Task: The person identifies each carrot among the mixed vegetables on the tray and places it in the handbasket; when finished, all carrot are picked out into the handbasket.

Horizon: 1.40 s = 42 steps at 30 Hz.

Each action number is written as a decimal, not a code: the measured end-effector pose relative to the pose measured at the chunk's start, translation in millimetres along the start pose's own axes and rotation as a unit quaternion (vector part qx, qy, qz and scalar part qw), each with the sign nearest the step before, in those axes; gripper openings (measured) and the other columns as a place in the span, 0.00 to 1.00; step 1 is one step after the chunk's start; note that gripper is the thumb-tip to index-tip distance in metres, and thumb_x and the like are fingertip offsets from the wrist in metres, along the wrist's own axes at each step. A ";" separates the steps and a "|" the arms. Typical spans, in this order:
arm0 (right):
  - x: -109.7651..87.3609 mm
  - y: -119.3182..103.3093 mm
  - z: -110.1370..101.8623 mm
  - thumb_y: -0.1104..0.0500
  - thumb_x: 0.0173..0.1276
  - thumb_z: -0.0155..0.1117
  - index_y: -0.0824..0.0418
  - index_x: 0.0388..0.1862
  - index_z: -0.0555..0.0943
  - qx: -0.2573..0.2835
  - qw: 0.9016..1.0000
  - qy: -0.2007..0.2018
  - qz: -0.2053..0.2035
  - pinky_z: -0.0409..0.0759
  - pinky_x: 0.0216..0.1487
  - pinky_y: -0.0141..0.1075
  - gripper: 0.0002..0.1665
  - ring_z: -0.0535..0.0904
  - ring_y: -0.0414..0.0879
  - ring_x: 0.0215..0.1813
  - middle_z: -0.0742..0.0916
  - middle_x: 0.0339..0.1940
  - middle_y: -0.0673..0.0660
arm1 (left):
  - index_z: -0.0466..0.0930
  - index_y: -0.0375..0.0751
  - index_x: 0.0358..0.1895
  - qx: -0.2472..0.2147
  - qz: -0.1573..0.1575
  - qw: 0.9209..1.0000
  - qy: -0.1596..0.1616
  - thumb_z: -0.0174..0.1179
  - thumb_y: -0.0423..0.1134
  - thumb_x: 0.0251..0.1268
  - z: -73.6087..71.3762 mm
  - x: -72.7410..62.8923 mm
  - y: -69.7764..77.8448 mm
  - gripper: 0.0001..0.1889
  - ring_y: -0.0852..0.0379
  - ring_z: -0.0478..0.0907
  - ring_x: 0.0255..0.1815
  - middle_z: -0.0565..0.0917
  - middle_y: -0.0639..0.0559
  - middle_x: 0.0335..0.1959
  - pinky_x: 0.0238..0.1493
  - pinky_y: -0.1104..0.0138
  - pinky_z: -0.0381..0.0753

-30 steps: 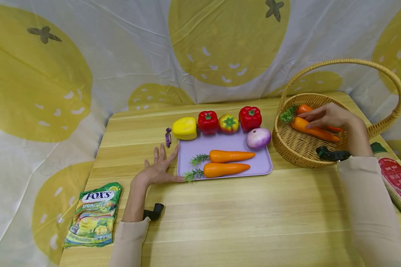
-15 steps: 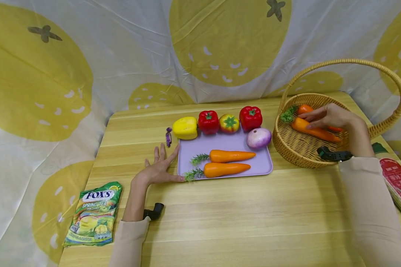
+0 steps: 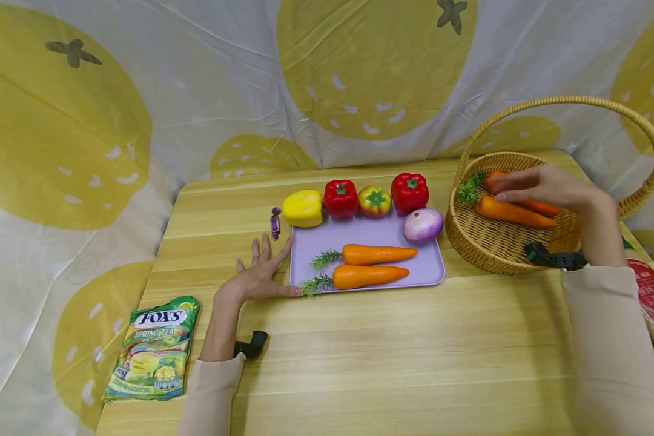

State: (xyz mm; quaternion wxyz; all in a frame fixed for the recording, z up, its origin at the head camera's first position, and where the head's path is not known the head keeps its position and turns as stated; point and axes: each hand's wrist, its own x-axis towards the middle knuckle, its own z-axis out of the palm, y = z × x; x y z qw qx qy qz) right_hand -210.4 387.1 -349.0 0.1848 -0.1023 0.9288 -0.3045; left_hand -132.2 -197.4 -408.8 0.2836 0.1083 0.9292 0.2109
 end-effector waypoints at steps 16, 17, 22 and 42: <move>-26.6 -87.7 28.1 0.62 0.78 0.62 0.58 0.68 0.81 0.109 0.981 0.007 -0.158 0.82 0.55 0.22 0.21 0.85 0.36 0.60 0.89 0.61 0.55 | 0.30 0.64 0.85 0.002 -0.004 1.000 -0.002 0.71 0.66 0.58 0.0 -0.7 1.7 0.63 0.32 0.13 0.83 0.15 0.34 0.81 0.71 0.22 0.22; -25.5 -93.6 33.4 0.62 0.77 0.62 0.56 0.67 0.82 0.112 0.980 0.005 -0.166 0.82 0.55 0.23 0.21 0.86 0.38 0.60 0.89 0.61 0.56 | 0.30 0.65 0.85 -0.001 -0.004 1.000 -0.002 0.71 0.66 0.58 -0.1 -0.8 1.5 0.63 0.32 0.12 0.83 0.15 0.35 0.81 0.71 0.22 0.21; -12.4 -119.3 64.4 0.57 0.76 0.65 0.49 0.65 0.84 0.108 0.978 -0.013 -0.181 0.80 0.57 0.23 0.20 0.84 0.41 0.63 0.89 0.62 0.55 | 0.30 0.69 0.84 -0.015 0.007 1.000 0.003 0.71 0.71 0.54 2.4 2.1 -3.7 0.65 0.33 0.11 0.82 0.14 0.36 0.81 0.69 0.22 0.18; 57.6 -161.5 164.9 0.58 0.73 0.70 0.58 0.73 0.77 0.133 0.950 -0.116 -0.260 0.73 0.74 0.58 0.31 0.77 0.59 0.73 0.81 0.73 0.60 | 0.30 0.63 0.85 -0.001 -0.003 1.000 0.000 0.71 0.65 0.59 0.6 -0.9 0.1 0.63 0.31 0.12 0.82 0.15 0.33 0.81 0.70 0.21 0.21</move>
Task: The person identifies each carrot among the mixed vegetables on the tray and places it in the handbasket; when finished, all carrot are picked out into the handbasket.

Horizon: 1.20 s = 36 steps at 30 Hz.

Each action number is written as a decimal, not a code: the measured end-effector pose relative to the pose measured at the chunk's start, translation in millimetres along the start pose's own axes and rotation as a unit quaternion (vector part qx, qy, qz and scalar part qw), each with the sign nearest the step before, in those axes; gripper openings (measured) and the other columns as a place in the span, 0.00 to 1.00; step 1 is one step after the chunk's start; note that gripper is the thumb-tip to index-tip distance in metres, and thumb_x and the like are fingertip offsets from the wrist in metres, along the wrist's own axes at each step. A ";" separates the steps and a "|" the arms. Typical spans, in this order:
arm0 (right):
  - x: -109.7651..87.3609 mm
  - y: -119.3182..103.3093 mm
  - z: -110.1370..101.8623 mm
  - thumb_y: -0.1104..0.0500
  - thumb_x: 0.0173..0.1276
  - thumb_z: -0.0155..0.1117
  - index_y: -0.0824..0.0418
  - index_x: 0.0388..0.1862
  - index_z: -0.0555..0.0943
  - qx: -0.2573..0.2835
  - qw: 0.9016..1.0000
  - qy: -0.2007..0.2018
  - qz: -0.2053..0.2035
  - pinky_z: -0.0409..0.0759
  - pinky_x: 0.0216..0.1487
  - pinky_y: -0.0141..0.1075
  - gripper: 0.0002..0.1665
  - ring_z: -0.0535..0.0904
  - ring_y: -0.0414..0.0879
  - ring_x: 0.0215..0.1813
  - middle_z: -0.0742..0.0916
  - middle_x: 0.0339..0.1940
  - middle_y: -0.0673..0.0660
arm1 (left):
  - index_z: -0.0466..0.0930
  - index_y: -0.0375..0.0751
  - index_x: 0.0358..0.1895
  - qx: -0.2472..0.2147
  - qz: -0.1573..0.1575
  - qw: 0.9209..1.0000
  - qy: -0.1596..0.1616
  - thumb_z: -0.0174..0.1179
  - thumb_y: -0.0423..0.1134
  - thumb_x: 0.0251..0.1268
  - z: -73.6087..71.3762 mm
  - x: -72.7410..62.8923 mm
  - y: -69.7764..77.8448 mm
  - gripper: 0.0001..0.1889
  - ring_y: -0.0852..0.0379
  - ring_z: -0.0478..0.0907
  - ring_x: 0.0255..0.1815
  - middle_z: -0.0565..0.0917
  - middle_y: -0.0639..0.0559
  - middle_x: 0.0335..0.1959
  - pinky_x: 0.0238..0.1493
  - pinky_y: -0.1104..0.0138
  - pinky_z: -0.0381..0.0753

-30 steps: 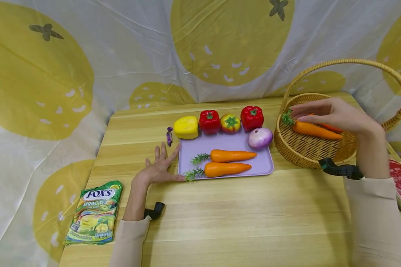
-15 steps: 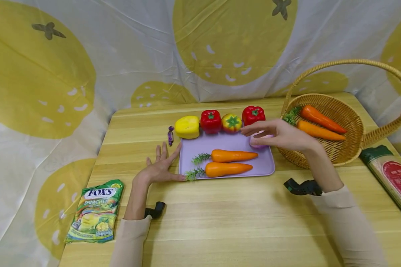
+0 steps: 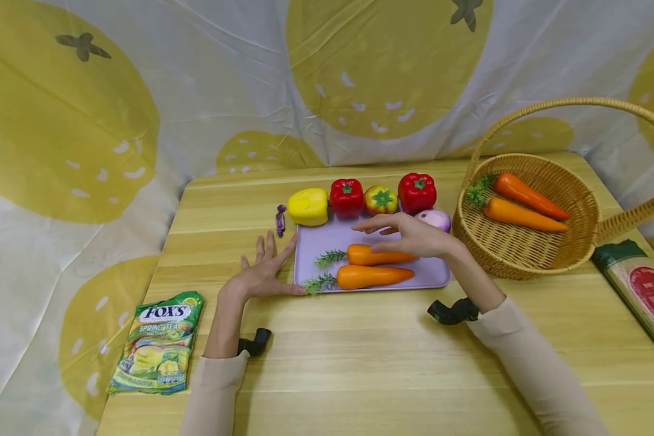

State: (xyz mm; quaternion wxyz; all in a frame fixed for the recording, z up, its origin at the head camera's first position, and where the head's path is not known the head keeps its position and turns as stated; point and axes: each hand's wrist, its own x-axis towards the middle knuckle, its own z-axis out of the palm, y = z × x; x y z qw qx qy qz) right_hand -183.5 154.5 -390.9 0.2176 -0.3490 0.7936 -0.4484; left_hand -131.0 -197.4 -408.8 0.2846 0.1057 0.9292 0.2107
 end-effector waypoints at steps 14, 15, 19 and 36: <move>13.9 6.9 13.3 0.63 0.72 0.69 0.67 0.70 0.78 0.026 0.999 -0.038 0.006 0.74 0.74 0.56 0.28 0.79 0.59 0.71 0.85 0.67 0.61 | 0.30 0.64 0.85 0.003 -0.005 1.000 0.001 0.71 0.66 0.58 0.5 0.6 -0.1 0.63 0.32 0.12 0.83 0.15 0.35 0.81 0.71 0.22 0.22; 13.9 7.0 13.4 0.63 0.72 0.69 0.67 0.70 0.78 0.024 0.999 -0.039 0.005 0.75 0.74 0.55 0.29 0.79 0.59 0.70 0.85 0.67 0.61 | 0.30 0.64 0.85 0.003 -0.006 1.000 0.001 0.71 0.66 0.58 0.7 0.9 -0.4 0.63 0.32 0.12 0.83 0.15 0.35 0.81 0.71 0.22 0.22; 14.9 9.9 14.3 0.63 0.72 0.69 0.66 0.70 0.78 0.023 0.999 -0.044 0.008 0.75 0.74 0.54 0.29 0.79 0.58 0.70 0.85 0.66 0.60 | 0.30 0.64 0.85 0.003 -0.007 1.000 0.002 0.71 0.66 0.58 0.8 1.1 -0.2 0.63 0.32 0.13 0.83 0.15 0.35 0.81 0.71 0.22 0.22; 17.5 10.1 13.8 0.63 0.71 0.70 0.63 0.67 0.81 0.001 0.998 -0.054 0.016 0.77 0.73 0.53 0.26 0.80 0.57 0.69 0.86 0.66 0.57 | 0.30 0.63 0.85 -0.001 -0.004 1.000 -0.001 0.71 0.64 0.59 0.6 1.2 -0.2 0.63 0.32 0.12 0.82 0.14 0.34 0.81 0.71 0.22 0.21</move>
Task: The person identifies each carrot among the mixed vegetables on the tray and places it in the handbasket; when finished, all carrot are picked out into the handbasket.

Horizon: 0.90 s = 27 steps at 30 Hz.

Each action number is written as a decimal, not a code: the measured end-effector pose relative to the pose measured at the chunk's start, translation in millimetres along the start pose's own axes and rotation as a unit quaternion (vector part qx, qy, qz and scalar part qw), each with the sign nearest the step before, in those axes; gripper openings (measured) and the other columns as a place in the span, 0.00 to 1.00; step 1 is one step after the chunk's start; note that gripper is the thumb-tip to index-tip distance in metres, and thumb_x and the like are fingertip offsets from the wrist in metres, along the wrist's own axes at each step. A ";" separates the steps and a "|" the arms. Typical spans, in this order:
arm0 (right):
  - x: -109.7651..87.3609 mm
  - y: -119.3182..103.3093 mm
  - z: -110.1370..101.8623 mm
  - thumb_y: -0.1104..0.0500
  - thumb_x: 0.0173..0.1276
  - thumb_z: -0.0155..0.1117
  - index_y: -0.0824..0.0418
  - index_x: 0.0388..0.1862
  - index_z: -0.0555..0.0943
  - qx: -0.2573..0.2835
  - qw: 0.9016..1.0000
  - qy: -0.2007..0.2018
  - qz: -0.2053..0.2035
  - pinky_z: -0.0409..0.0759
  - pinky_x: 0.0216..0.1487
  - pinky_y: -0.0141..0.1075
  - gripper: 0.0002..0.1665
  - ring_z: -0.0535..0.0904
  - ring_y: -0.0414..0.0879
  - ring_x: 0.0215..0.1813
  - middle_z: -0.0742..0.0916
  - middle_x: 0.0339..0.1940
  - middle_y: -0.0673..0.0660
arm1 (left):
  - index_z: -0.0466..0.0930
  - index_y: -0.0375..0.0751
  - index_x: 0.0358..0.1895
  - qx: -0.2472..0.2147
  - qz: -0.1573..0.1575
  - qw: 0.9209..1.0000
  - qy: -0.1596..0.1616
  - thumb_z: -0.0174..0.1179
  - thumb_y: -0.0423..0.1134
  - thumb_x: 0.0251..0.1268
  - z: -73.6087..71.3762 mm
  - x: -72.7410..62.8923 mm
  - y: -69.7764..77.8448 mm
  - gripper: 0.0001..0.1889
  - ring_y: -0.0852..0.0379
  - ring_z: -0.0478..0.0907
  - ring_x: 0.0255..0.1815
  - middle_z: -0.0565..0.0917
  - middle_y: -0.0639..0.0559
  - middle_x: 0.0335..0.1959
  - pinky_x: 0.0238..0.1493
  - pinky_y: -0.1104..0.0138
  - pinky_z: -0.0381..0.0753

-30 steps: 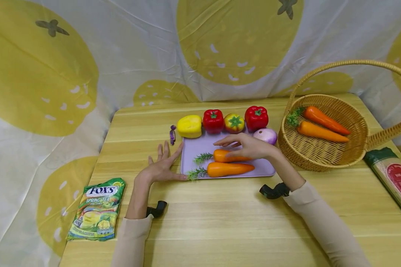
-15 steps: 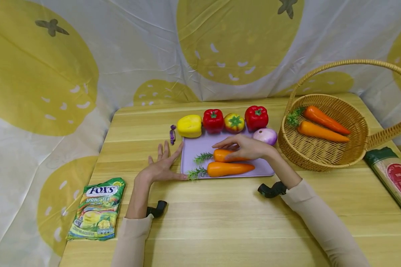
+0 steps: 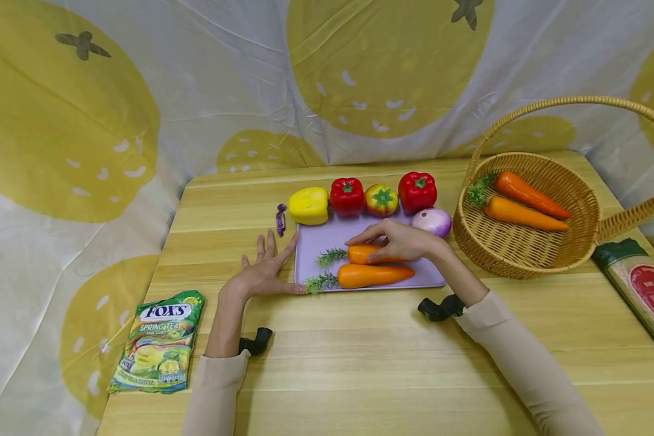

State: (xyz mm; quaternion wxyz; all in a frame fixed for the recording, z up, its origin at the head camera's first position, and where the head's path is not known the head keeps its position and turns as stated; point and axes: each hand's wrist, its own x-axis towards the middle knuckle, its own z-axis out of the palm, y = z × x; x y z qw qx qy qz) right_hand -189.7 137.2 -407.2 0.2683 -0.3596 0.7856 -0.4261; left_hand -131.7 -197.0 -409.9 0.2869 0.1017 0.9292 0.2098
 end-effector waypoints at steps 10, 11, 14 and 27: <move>0.7 0.8 -0.8 0.64 0.70 0.71 0.61 0.67 0.82 -0.005 1.000 -0.002 0.002 0.80 0.70 0.49 0.26 0.81 0.55 0.69 0.86 0.67 0.56 | 0.31 0.63 0.85 -0.003 0.003 1.000 0.002 0.71 0.64 0.59 -0.4 -0.8 0.2 0.63 0.32 0.12 0.82 0.14 0.34 0.81 0.71 0.22 0.20; 0.7 1.4 -1.1 0.64 0.70 0.71 0.61 0.67 0.82 -0.004 1.000 -0.002 0.002 0.80 0.70 0.49 0.26 0.81 0.54 0.69 0.86 0.67 0.56 | 0.31 0.63 0.85 -0.003 0.002 1.000 0.002 0.71 0.64 0.59 -0.4 -0.9 0.2 0.63 0.32 0.12 0.82 0.14 0.34 0.81 0.71 0.22 0.20; 0.5 2.7 -2.4 0.63 0.70 0.71 0.61 0.67 0.82 -0.003 1.000 0.002 -0.002 0.80 0.70 0.49 0.27 0.81 0.54 0.69 0.86 0.67 0.55 | 0.31 0.63 0.85 -0.002 0.002 1.000 0.002 0.71 0.64 0.59 -0.4 -1.2 0.2 0.63 0.32 0.12 0.82 0.14 0.34 0.81 0.71 0.22 0.21; -6.4 -11.5 -16.7 0.58 0.70 0.73 0.56 0.68 0.82 -0.021 0.999 0.039 0.003 0.84 0.65 0.47 0.28 0.81 0.51 0.66 0.87 0.65 0.50 | 0.31 0.63 0.85 -0.004 0.002 1.000 -0.001 0.71 0.63 0.60 -0.6 -1.2 0.6 0.62 0.32 0.11 0.82 0.14 0.34 0.81 0.71 0.22 0.20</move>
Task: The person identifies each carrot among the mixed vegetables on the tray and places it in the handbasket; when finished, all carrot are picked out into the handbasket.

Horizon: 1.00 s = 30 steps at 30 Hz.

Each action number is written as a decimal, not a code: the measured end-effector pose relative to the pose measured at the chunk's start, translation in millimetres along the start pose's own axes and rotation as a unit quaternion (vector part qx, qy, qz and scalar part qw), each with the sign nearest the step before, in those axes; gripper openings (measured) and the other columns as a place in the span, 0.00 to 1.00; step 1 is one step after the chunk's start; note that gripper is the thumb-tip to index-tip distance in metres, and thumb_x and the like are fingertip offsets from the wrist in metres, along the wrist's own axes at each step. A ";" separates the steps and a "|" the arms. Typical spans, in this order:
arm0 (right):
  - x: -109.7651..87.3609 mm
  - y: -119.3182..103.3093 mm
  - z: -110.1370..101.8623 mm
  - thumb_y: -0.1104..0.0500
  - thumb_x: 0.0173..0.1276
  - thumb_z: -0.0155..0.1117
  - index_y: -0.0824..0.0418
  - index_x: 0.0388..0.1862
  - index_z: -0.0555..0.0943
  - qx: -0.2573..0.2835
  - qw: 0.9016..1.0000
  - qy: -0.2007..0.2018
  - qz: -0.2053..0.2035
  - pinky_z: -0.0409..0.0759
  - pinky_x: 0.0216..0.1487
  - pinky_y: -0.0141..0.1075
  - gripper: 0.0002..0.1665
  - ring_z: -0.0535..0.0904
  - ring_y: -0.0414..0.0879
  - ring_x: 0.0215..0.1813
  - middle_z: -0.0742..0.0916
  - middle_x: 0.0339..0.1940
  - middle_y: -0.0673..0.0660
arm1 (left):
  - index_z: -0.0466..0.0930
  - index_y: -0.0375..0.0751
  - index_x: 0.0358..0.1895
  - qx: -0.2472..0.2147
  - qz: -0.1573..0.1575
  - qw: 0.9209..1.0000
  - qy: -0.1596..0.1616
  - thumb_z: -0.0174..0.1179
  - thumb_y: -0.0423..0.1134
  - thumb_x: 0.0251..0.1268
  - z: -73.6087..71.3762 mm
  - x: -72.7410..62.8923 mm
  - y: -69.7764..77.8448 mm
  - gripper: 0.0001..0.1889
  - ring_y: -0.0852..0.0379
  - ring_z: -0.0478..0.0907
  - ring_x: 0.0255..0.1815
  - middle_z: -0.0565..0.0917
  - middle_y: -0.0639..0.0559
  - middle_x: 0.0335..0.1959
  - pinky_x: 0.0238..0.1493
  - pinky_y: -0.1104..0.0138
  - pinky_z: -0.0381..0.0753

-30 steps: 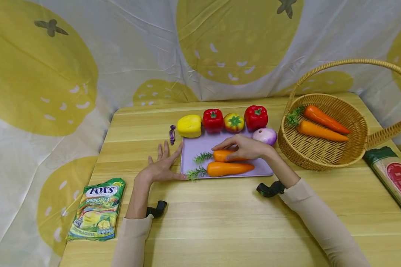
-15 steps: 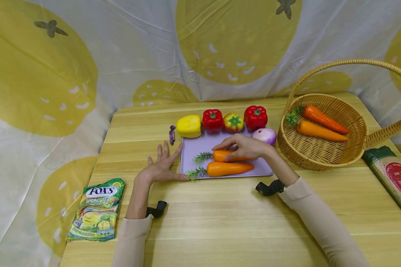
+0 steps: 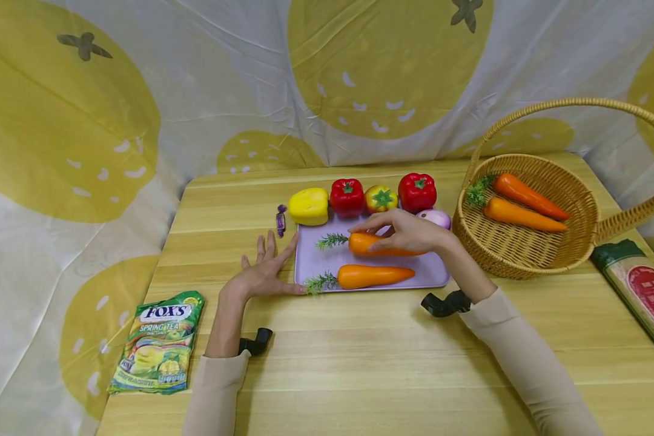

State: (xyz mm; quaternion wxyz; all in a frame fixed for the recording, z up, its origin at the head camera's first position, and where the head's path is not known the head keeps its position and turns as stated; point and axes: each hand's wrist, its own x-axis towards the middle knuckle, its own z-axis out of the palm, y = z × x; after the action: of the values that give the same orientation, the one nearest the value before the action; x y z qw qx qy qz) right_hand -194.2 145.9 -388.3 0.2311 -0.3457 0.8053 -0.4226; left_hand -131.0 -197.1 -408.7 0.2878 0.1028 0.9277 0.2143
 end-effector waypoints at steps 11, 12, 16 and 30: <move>-21.5 -28.6 -31.8 0.57 0.70 0.72 0.49 0.67 0.83 0.007 0.999 0.032 0.008 0.83 0.63 0.39 0.26 0.81 0.47 0.62 0.87 0.61 0.51 | 0.31 0.62 0.85 0.000 0.003 1.000 0.003 0.71 0.64 0.60 0.5 -0.6 -0.2 0.62 0.32 0.12 0.82 0.15 0.34 0.81 0.71 0.22 0.21; -24.7 -31.2 -36.3 0.58 0.70 0.73 0.50 0.67 0.83 0.007 0.999 0.036 0.007 0.82 0.62 0.38 0.26 0.81 0.47 0.61 0.87 0.60 0.51 | 0.31 0.62 0.85 0.000 0.003 1.000 0.003 0.71 0.64 0.60 0.4 -0.7 -0.1 0.62 0.32 0.12 0.82 0.15 0.34 0.81 0.71 0.22 0.21; -42.2 -39.0 -54.9 0.59 0.70 0.72 0.47 0.66 0.84 -0.011 0.998 0.061 0.027 0.80 0.59 0.32 0.26 0.81 0.46 0.60 0.87 0.60 0.51 | 0.31 0.63 0.85 0.003 0.001 1.000 0.003 0.71 0.64 0.60 -0.4 -0.1 0.5 0.62 0.32 0.13 0.83 0.15 0.34 0.81 0.71 0.22 0.21; -111.5 -22.7 -116.7 0.63 0.70 0.71 0.53 0.68 0.82 -0.050 0.992 0.106 0.047 0.82 0.52 0.24 0.27 0.84 0.36 0.57 0.87 0.63 0.47 | 0.30 0.62 0.85 0.004 -0.001 1.000 0.000 0.71 0.64 0.60 -1.6 0.6 -0.8 0.62 0.32 0.12 0.82 0.14 0.34 0.81 0.71 0.22 0.21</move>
State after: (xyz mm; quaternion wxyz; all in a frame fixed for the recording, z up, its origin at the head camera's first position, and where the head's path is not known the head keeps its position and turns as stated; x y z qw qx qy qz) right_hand -190.6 281.4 -297.8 0.1469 -0.2715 0.8607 -0.4049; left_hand -132.5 -198.1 -408.2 0.2875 0.1034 0.9286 0.2107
